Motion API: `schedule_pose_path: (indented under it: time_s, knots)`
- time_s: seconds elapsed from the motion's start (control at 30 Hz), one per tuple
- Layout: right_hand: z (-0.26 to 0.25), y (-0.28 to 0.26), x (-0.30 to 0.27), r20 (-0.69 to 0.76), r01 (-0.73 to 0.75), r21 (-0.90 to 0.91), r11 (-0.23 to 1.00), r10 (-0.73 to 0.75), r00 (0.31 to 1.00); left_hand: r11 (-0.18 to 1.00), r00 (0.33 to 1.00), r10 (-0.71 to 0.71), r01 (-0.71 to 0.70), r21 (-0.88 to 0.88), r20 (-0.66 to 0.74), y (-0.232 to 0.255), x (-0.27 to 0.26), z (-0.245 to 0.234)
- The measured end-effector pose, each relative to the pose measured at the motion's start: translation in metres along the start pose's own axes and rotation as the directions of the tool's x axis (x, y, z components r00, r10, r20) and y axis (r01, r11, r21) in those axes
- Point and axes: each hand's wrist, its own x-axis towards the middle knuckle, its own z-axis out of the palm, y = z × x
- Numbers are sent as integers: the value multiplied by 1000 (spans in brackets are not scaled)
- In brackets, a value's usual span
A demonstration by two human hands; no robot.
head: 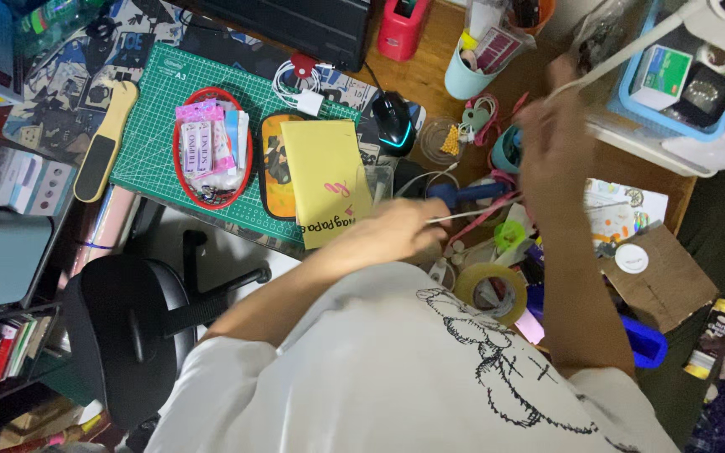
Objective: The person tidies a cluttered desk by gathering loose objects like pens, cables, and small containers, placing some items into a red basket and others into a white storage cart. They wind a white charging cable, handle a yellow notebook, and rearrange various craft and office supplies across the desk surface.
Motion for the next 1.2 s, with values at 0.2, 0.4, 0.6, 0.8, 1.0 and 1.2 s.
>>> schedule_pose_path:
  time_s: [0.2,0.4,0.6,0.8,1.0,1.2]
  knots:
    - [39,5,-51,748,-724,404,560,254,614,953,926,297,-300,24,-234,12,10,-64]
    - [17,-41,-53,690,-706,705,-69,-161,705,714,957,196,-288,-638,-213,-63,68,-13]
    - [7,-42,-7,303,-322,892,317,109,947,933,970,204,-235,-274,-134,-90,76,66]
    - [34,-14,-7,115,-52,422,905,3,993,882,963,230,-145,-449,142,-73,64,30]
    - [28,-7,-10,130,-4,116,993,-11,991,631,934,227,75,-772,277,-81,66,-9]
    - [19,-10,-2,229,34,208,978,-82,970,537,953,-98,292,-792,286,-54,83,-32]
